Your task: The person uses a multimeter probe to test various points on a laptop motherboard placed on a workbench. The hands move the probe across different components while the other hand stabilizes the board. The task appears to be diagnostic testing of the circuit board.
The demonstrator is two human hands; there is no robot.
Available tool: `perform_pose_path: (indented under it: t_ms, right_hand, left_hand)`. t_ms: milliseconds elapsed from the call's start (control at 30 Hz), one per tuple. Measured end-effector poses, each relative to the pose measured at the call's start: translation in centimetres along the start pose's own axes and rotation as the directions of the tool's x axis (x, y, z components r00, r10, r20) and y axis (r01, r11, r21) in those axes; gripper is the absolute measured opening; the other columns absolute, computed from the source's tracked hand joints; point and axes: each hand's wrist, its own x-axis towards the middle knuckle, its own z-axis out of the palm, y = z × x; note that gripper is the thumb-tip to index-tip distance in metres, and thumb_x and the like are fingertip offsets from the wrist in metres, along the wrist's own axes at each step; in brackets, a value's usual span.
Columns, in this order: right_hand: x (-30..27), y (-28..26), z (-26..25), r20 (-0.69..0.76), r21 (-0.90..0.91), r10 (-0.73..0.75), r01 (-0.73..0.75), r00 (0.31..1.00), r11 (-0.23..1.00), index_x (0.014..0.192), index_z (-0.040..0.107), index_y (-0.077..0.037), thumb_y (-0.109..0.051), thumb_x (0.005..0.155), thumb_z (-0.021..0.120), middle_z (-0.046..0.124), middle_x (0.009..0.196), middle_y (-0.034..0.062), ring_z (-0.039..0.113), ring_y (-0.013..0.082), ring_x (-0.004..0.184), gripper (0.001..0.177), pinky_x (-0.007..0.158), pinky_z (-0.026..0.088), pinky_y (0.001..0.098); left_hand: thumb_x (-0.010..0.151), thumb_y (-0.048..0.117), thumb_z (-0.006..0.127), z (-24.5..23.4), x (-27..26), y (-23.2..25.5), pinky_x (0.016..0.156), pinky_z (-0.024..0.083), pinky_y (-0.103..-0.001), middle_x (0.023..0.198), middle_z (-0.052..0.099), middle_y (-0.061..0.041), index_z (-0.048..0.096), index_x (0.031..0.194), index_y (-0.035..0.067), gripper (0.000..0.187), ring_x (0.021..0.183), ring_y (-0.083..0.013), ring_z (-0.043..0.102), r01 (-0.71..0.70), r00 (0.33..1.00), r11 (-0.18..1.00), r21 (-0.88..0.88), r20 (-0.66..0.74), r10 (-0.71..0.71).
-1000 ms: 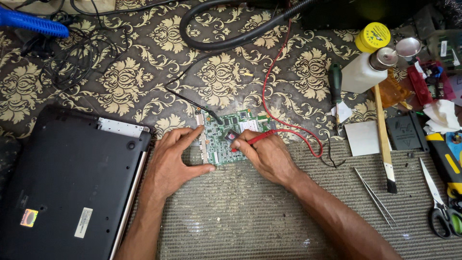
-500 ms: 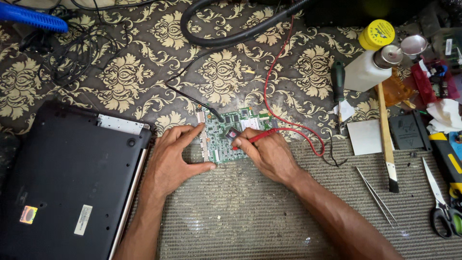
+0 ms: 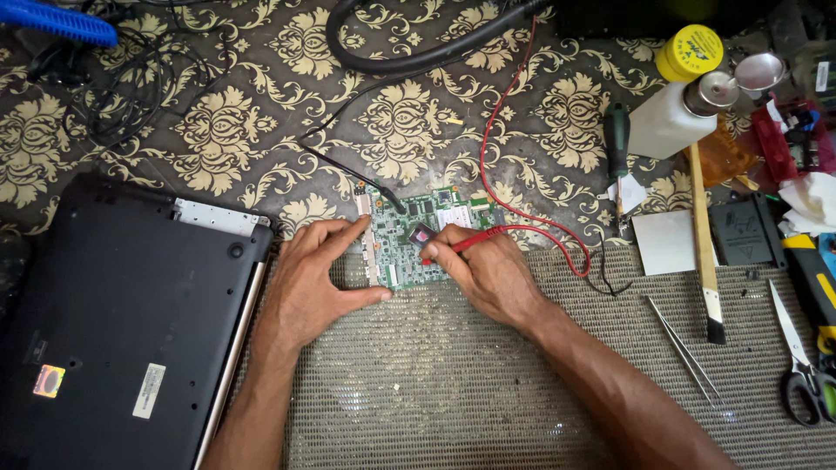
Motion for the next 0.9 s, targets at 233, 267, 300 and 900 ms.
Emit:
perform_pose_path:
  t_ms: [233,267,300,900]
  right_hand:
    - [0.1,0.7,0.3,-0.012,0.013,-0.026,0.026,1.000,1.000,0.084,0.066,-0.012,-0.029,0.103,0.060,0.068,0.065,0.0134,0.067,0.0362,0.062,0.025,0.061,0.054,0.0413]
    - [0.1,1.1,0.4,-0.015,0.053,-0.049,0.049,0.999,0.997,0.086,0.068,-0.012,-0.027,0.102,0.060,0.069,0.067,0.0140,0.067,0.0347,0.062,0.024,0.060,0.054,0.0404]
    - [0.0,1.5,0.6,-0.018,0.094,-0.071,0.072,0.997,0.993,0.088,0.069,-0.011,-0.026,0.102,0.060,0.070,0.070,0.0146,0.066,0.0332,0.062,0.023,0.059,0.054,0.0395]
    - [0.8,0.2,0.7,0.045,0.043,-0.042,0.040,0.998,0.998,0.087,0.068,-0.012,-0.030,0.104,0.058,0.073,0.071,0.0119,0.069,0.0347,0.066,0.026,0.064,0.055,0.0413]
  left_hand:
    - [0.066,0.043,0.095,-0.1,0.3,0.0,0.097,0.040,-0.045,0.121,0.060,-0.011,0.057,0.144,0.008,0.093,0.109,-0.0278,0.056,-0.015,1.000,1.000,0.000,-0.003,0.015]
    - [0.067,0.042,0.094,-0.2,0.3,0.1,0.096,0.040,-0.044,0.120,0.060,-0.012,0.057,0.144,0.008,0.092,0.107,-0.0269,0.055,-0.012,1.000,1.000,0.002,0.003,0.012]
    - [0.068,0.041,0.094,-0.3,0.3,0.3,0.095,0.040,-0.042,0.119,0.060,-0.012,0.057,0.145,0.008,0.092,0.106,-0.0260,0.054,-0.009,1.000,1.000,0.003,0.008,0.009]
    - [0.069,0.044,0.093,-0.3,0.5,0.0,0.096,0.039,-0.042,0.122,0.060,-0.012,0.055,0.146,0.009,0.093,0.109,-0.0255,0.054,-0.013,1.000,1.000,0.013,0.016,0.013]
